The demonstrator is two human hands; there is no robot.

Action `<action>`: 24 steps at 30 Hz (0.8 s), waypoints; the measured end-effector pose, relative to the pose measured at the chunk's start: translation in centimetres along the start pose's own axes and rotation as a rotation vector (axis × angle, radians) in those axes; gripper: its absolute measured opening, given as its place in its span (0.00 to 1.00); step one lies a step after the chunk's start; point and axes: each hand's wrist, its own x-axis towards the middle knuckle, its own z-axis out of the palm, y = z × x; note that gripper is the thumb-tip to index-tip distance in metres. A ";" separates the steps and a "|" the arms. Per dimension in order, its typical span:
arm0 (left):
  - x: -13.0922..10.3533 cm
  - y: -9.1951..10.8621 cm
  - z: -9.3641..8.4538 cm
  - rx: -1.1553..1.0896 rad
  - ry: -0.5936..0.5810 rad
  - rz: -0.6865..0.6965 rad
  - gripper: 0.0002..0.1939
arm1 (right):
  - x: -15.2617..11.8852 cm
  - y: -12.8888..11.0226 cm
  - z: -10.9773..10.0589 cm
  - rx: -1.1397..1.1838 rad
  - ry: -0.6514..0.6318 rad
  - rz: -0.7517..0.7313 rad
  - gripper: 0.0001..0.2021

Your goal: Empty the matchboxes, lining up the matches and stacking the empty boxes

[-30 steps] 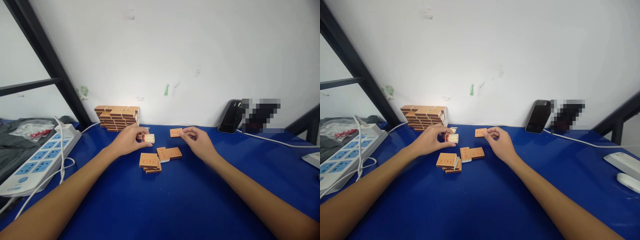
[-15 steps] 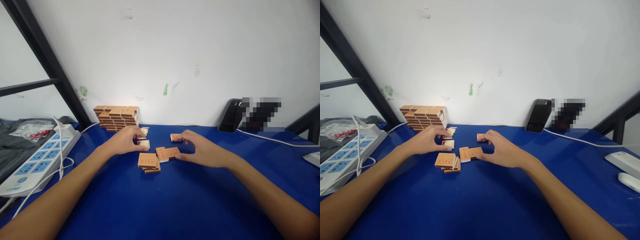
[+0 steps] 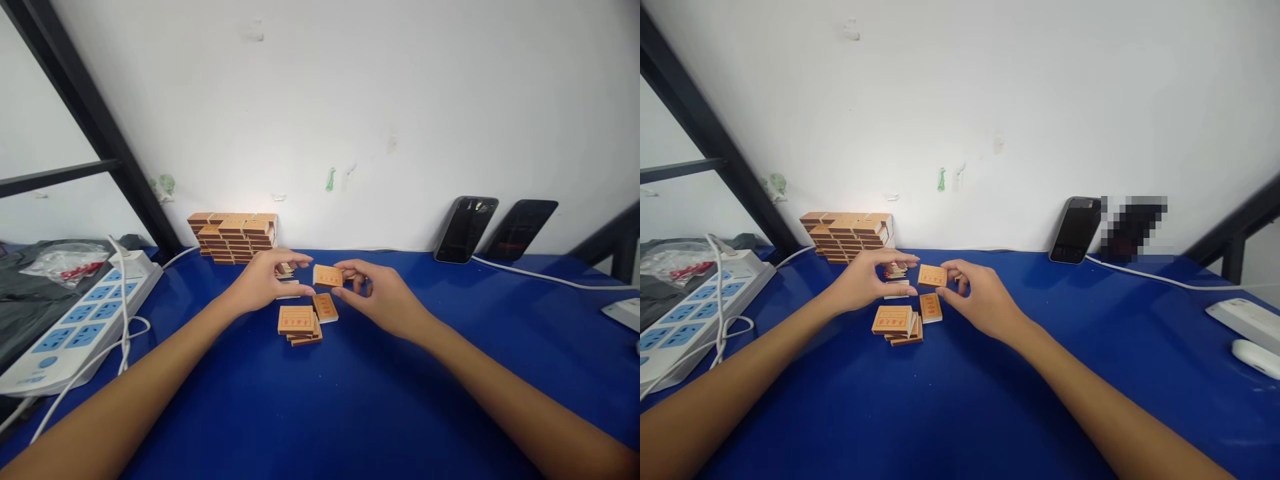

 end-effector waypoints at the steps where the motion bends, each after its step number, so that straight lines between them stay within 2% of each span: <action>1: 0.0 0.0 0.1 -0.003 -0.003 0.007 0.25 | 0.0 -0.4 0.5 0.010 0.011 -0.008 0.17; 5: -0.2 0.4 0.4 0.005 0.061 0.017 0.19 | 0.0 -1.2 1.7 0.093 0.079 0.001 0.20; 7: -0.3 0.8 0.4 0.009 0.078 -0.003 0.18 | 0.0 -1.1 1.8 0.174 0.095 0.024 0.20; 12: -0.5 1.4 0.4 -0.003 0.039 0.013 0.18 | -0.2 -0.8 1.7 0.271 0.053 0.043 0.21; 17: -0.4 1.5 0.5 -0.030 0.092 -0.013 0.17 | -0.3 -1.2 2.1 0.427 0.128 0.112 0.26; 24: -0.5 1.8 0.7 -0.026 0.105 0.011 0.18 | -0.3 -1.1 2.4 0.584 0.061 0.228 0.27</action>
